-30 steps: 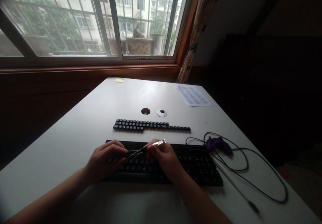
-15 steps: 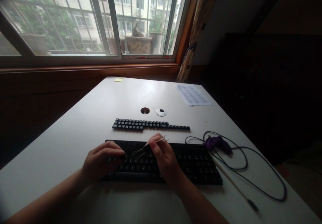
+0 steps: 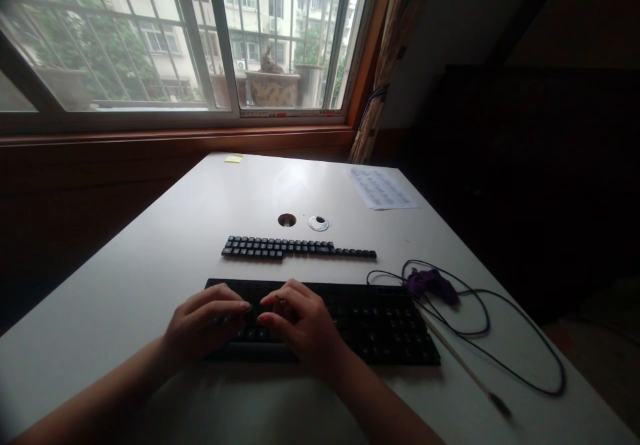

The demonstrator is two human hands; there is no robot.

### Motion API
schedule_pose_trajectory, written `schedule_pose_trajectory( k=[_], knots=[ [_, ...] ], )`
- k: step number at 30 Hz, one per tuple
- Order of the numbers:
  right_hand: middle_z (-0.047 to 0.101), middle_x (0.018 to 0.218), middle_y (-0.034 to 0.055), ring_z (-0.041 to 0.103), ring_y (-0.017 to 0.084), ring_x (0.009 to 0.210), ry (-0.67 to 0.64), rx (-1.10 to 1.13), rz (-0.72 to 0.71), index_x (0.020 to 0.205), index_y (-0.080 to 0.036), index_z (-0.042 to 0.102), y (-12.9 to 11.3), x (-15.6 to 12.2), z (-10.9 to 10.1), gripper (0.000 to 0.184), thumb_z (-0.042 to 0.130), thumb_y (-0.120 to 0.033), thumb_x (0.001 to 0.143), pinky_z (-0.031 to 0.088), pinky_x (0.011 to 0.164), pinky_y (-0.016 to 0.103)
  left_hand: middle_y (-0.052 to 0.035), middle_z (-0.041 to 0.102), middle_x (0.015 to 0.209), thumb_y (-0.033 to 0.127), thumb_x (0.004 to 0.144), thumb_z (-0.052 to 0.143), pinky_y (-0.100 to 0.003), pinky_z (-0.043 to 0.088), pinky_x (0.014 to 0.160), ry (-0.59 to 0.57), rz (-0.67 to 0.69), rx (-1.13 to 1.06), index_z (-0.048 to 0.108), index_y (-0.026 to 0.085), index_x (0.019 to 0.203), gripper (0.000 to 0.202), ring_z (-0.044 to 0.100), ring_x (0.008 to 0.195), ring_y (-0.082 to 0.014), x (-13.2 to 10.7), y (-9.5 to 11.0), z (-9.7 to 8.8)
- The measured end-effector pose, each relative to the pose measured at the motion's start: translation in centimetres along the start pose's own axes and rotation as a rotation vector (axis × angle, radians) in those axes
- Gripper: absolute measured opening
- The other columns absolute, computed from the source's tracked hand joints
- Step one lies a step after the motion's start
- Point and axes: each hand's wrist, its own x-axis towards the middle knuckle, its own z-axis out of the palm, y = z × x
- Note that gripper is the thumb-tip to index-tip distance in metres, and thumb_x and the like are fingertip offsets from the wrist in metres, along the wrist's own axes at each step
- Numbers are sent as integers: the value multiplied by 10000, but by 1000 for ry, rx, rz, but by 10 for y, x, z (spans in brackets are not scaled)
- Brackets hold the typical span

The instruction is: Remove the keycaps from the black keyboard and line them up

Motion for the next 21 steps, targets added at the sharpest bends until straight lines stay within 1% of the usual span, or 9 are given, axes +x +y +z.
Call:
schedule_pose_trajectory(
  k=[5, 13, 18, 21],
  knots=[
    [580, 799, 10, 536, 132, 682, -2, -1, 19, 904, -205, 719, 1, -1, 7, 166, 685, -362, 859, 405, 603, 260, -72, 645, 895, 51, 817, 691, -230, 529, 625, -39, 5, 28, 646, 144, 1111, 312, 629, 747, -141, -4, -4, 1],
    [581, 786, 4, 526, 127, 674, -8, -2, 53, 905, -192, 721, -1, 0, 5, 146, 712, -321, 836, 404, 597, 254, -72, 650, 881, 85, 843, 677, -238, 517, 610, -63, 31, 52, 640, 145, 1087, 254, 616, 729, -141, -2, -3, 5],
    [578, 764, -2, 520, 121, 656, 3, -9, 42, 866, -186, 719, -3, 1, 5, 117, 736, -288, 810, 402, 589, 250, -93, 666, 918, 52, 831, 672, -281, 526, 659, -108, 26, 4, 613, 143, 1112, 301, 615, 782, -168, -1, -3, 5],
    [577, 766, -2, 524, 120, 658, 6, -9, 37, 869, -186, 717, -3, 0, 5, 111, 736, -278, 809, 409, 593, 248, -94, 665, 917, 37, 819, 673, -284, 526, 662, -96, 20, -31, 605, 145, 1115, 322, 614, 783, -171, 1, -2, 3]
  ],
)
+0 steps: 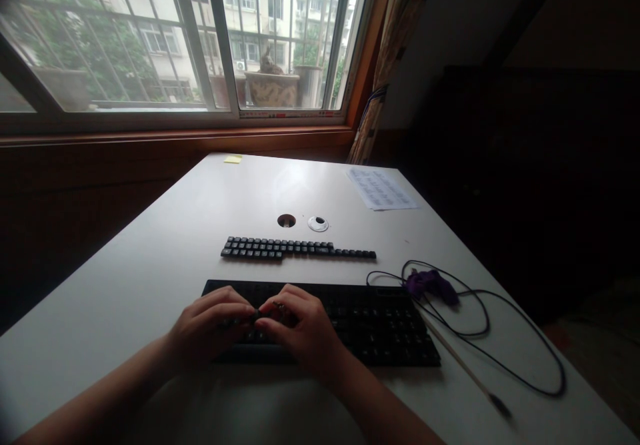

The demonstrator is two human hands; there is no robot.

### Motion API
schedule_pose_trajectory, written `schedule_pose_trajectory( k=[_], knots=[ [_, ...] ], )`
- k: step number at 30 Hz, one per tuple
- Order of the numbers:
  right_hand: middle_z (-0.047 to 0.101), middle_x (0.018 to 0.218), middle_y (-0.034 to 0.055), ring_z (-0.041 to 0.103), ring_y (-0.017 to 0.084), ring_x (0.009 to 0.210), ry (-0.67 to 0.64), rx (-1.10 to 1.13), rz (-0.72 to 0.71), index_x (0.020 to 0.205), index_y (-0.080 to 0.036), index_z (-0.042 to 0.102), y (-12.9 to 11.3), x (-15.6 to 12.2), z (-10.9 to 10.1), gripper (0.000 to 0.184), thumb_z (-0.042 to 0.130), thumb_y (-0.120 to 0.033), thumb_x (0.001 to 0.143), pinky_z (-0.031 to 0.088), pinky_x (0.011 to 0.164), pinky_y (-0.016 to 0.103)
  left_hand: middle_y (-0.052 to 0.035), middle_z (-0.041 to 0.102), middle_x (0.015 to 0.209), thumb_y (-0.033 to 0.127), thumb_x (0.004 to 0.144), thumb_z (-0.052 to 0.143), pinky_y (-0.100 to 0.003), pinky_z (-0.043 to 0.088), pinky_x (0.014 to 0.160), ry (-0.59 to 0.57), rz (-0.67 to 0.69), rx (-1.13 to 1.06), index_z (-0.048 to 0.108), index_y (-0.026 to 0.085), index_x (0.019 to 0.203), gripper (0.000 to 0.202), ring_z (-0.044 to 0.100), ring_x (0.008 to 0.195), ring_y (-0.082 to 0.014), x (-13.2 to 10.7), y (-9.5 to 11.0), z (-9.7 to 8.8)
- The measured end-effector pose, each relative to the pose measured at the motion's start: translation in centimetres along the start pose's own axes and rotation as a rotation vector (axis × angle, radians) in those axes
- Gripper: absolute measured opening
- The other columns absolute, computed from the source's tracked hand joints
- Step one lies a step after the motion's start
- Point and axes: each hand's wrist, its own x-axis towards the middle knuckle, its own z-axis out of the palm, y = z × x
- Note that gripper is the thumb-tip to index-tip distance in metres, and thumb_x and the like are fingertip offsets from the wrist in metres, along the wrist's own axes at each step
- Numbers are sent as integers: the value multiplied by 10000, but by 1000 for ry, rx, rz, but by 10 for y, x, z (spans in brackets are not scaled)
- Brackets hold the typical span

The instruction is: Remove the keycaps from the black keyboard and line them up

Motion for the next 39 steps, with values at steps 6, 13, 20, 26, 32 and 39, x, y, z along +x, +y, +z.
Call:
schedule_pose_trajectory(
  k=[6, 13, 20, 26, 32, 39],
  knots=[
    [583, 773, 1, 537, 124, 671, 3, -1, -17, 876, -184, 718, 3, 0, 0, 111, 736, -273, 811, 422, 601, 249, -99, 658, 920, 39, 845, 640, -282, 533, 669, -17, -41, -44, 607, 150, 1129, 308, 621, 792, -173, 1, 1, -2],
    [602, 794, 4, 563, 120, 689, 4, -26, -75, 909, -188, 723, 7, -1, 0, 116, 744, -234, 805, 442, 615, 241, -92, 660, 901, 69, 864, 643, -269, 531, 666, -40, -71, -76, 618, 153, 1105, 256, 626, 784, -167, 1, -1, -2],
    [608, 804, 2, 572, 116, 683, 18, -55, -103, 913, -196, 717, 12, -1, 3, 113, 742, -218, 805, 456, 618, 238, -83, 655, 892, 80, 866, 644, -252, 527, 664, -45, -107, -89, 623, 154, 1095, 241, 630, 779, -159, 1, -2, -2],
    [607, 812, 2, 581, 116, 689, 10, -81, -142, 926, -198, 708, 11, -2, 3, 115, 731, -224, 816, 469, 622, 235, -73, 649, 893, 83, 869, 640, -243, 524, 669, -49, -116, -73, 618, 162, 1095, 240, 628, 780, -153, 1, -2, -2],
    [612, 814, 3, 587, 121, 706, 100, -294, -192, 930, -198, 686, 12, 14, -19, 107, 689, -280, 860, 468, 651, 240, -80, 643, 927, 113, 901, 601, -253, 527, 700, -12, -156, 28, 605, 168, 1119, 225, 619, 809, -154, 1, -2, -3],
    [640, 968, 41, 629, 154, 794, -71, -896, -72, 985, -195, 665, 39, 50, -54, 131, 603, -289, 918, 453, 720, 266, -81, 663, 895, 93, 906, 548, -297, 512, 698, -102, -92, 195, 627, 173, 1085, 211, 594, 812, -181, 3, -10, -9]
  ],
)
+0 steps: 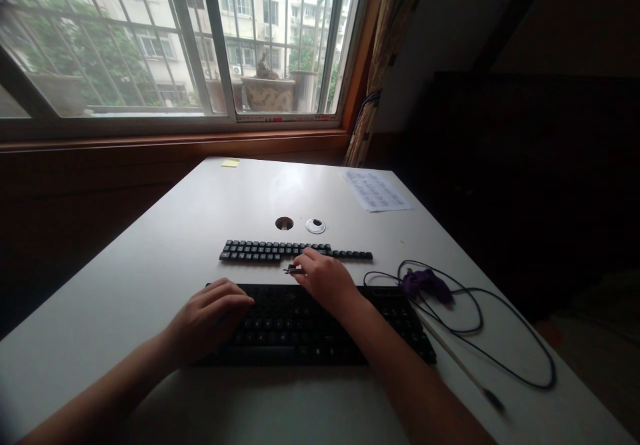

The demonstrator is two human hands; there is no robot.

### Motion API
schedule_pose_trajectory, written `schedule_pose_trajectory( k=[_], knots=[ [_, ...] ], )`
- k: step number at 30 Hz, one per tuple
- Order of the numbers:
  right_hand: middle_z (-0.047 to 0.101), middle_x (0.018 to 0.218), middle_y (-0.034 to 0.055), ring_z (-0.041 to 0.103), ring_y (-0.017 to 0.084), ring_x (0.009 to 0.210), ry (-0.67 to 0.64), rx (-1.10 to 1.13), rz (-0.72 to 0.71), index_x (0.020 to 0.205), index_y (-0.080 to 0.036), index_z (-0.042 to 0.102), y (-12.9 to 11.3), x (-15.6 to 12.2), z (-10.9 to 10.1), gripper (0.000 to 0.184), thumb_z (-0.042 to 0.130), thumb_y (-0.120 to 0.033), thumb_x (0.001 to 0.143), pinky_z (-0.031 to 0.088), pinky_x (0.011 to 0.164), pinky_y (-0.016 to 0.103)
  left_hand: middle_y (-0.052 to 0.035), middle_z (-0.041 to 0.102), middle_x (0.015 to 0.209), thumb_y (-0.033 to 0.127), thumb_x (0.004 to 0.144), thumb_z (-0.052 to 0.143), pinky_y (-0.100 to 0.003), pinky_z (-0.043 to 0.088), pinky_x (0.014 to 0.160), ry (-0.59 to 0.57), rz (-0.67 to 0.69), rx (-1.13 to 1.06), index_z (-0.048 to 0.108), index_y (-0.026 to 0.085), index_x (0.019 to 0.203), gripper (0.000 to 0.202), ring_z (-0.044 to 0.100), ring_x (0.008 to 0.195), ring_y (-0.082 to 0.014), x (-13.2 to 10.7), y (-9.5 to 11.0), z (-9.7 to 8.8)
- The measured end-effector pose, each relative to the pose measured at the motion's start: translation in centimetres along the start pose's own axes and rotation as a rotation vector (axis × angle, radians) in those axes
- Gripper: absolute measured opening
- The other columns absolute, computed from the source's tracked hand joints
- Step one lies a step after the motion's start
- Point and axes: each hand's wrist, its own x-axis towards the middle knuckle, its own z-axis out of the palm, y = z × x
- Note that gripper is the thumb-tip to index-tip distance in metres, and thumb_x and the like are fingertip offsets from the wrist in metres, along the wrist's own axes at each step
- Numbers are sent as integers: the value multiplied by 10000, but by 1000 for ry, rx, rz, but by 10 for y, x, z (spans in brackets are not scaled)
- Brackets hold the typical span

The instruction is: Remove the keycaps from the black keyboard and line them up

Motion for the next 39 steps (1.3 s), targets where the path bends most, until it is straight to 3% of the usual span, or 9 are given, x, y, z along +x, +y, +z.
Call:
schedule_pose_trajectory(
  k=[4, 7, 13, 19, 23, 27, 39],
  knots=[
    [648, 993, 44, 649, 169, 812, -159, -157, 2, 995, -202, 672, 6, 15, 4, 166, 604, -333, 921, 438, 699, 261, -88, 670, 918, 93, 903, 530, -323, 512, 714, -81, 8, 49, 629, 170, 1069, 208, 584, 834, -198, -2, -4, 0],
    [656, 1010, 42, 661, 185, 817, -204, -198, 7, 1019, -215, 670, 6, 22, 7, 184, 587, -352, 928, 433, 673, 265, -87, 673, 919, 80, 896, 529, -328, 506, 710, -101, 8, 57, 625, 168, 1063, 211, 578, 835, -203, -3, -4, 0],
    [665, 1060, 44, 667, 191, 876, -204, -174, 19, 1079, -233, 669, 7, 26, 10, 209, 573, -351, 937, 451, 721, 272, -85, 675, 913, 84, 895, 519, -322, 499, 690, -109, 18, 64, 620, 166, 1058, 208, 576, 824, -201, -2, -4, 1],
    [675, 1068, 35, 660, 177, 898, -119, -70, 2, 1202, -266, 636, 12, 14, 5, 290, 575, -342, 929, 467, 767, 272, -88, 671, 905, 89, 903, 494, -316, 503, 690, -139, 29, 61, 623, 166, 1059, 216, 581, 829, -201, -1, -2, 0],
    [669, 1065, 16, 660, 164, 882, -155, -79, -21, 1208, -312, 650, 15, 4, 5, 327, 591, -245, 894, 466, 757, 257, -87, 669, 889, 107, 917, 474, -299, 508, 679, -147, 41, 50, 627, 171, 1045, 209, 591, 818, -195, 1, -1, 0],
    [662, 1076, 15, 659, 164, 890, -194, -111, -21, 1312, -346, 581, 14, 0, 9, 421, 575, -251, 901, 465, 750, 250, -91, 666, 872, 100, 912, 466, -290, 504, 667, -152, 40, 48, 630, 168, 1031, 214, 585, 800, -192, 1, -2, 0],
    [670, 1107, 64, 668, 210, 868, -210, -227, 113, 1409, -280, 478, -11, 4, 20, 480, 489, -264, 929, 476, 681, 291, -79, 667, 869, 93, 909, 476, -293, 499, 672, -163, 32, 48, 631, 176, 1033, 216, 588, 795, -187, 0, -2, 2]
  ],
)
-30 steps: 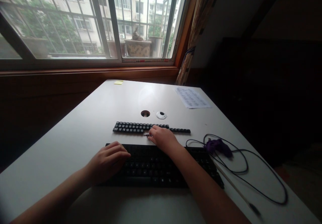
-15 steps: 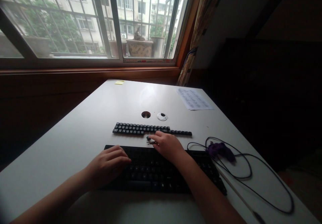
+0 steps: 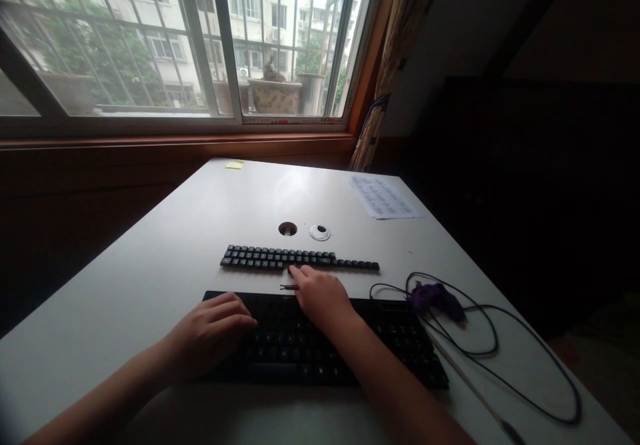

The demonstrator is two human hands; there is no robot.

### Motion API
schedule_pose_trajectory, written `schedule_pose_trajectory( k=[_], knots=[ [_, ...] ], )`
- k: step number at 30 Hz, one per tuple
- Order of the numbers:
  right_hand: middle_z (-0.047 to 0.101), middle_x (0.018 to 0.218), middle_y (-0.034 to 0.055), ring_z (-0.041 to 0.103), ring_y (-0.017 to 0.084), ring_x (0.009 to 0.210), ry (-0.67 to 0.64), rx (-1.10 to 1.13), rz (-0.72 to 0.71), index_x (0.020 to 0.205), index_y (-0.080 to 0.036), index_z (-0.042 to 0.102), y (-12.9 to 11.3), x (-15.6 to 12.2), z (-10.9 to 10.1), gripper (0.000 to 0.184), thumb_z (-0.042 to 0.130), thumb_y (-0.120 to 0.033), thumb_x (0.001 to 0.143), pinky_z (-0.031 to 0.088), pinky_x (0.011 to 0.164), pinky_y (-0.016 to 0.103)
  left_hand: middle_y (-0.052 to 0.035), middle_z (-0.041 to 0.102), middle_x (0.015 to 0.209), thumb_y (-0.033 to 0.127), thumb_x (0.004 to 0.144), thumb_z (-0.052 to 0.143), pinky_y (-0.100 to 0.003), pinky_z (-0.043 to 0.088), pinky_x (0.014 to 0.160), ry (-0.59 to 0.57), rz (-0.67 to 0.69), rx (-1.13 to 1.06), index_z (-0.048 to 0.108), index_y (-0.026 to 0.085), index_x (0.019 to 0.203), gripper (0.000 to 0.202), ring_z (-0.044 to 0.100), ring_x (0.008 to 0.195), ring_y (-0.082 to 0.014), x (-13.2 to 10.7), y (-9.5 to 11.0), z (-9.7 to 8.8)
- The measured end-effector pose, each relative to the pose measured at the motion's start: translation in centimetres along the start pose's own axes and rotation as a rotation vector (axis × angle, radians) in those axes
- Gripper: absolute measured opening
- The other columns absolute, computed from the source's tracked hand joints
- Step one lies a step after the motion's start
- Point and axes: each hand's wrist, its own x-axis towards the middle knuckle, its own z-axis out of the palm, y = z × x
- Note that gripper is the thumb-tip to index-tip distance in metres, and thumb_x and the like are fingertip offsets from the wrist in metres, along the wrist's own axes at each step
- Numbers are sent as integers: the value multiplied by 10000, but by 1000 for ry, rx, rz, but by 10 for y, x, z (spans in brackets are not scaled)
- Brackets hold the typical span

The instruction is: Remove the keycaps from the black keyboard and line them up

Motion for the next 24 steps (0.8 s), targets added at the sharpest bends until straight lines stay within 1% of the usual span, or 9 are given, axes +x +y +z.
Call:
schedule_pose_trajectory(
  k=[4, 9, 15, 24],
  knots=[
    [675, 1106, 83, 669, 210, 886, -3, -11, 48, 1389, -252, 495, -13, 2, -2, 457, 477, -264, 933, 478, 690, 281, -79, 662, 864, 88, 905, 476, -292, 488, 654, -6, 9, -4, 627, 174, 1030, 214, 581, 782, -189, 0, -1, 0],
    [672, 1117, 101, 671, 227, 878, 31, -15, 84, 1378, -226, 500, -22, 3, 0, 445, 471, -276, 936, 484, 682, 297, -74, 657, 868, 87, 902, 479, -297, 475, 649, -19, -1, 0, 620, 174, 1034, 212, 563, 769, -188, -1, -1, 0],
    [664, 1134, 97, 665, 235, 883, 62, -14, 74, 1396, -219, 476, -24, 3, 4, 467, 465, -277, 932, 490, 679, 312, -71, 656, 865, 94, 902, 480, -287, 477, 647, -21, 2, 16, 622, 178, 1019, 203, 570, 762, -183, -1, 0, 1],
    [662, 1141, 91, 660, 231, 879, 62, -21, 92, 1408, -220, 467, -24, 4, 7, 505, 512, -296, 910, 486, 672, 301, -64, 650, 865, 96, 908, 483, -281, 470, 651, -31, -6, 13, 619, 179, 1022, 196, 568, 768, -178, -1, -1, 2]
  ],
)
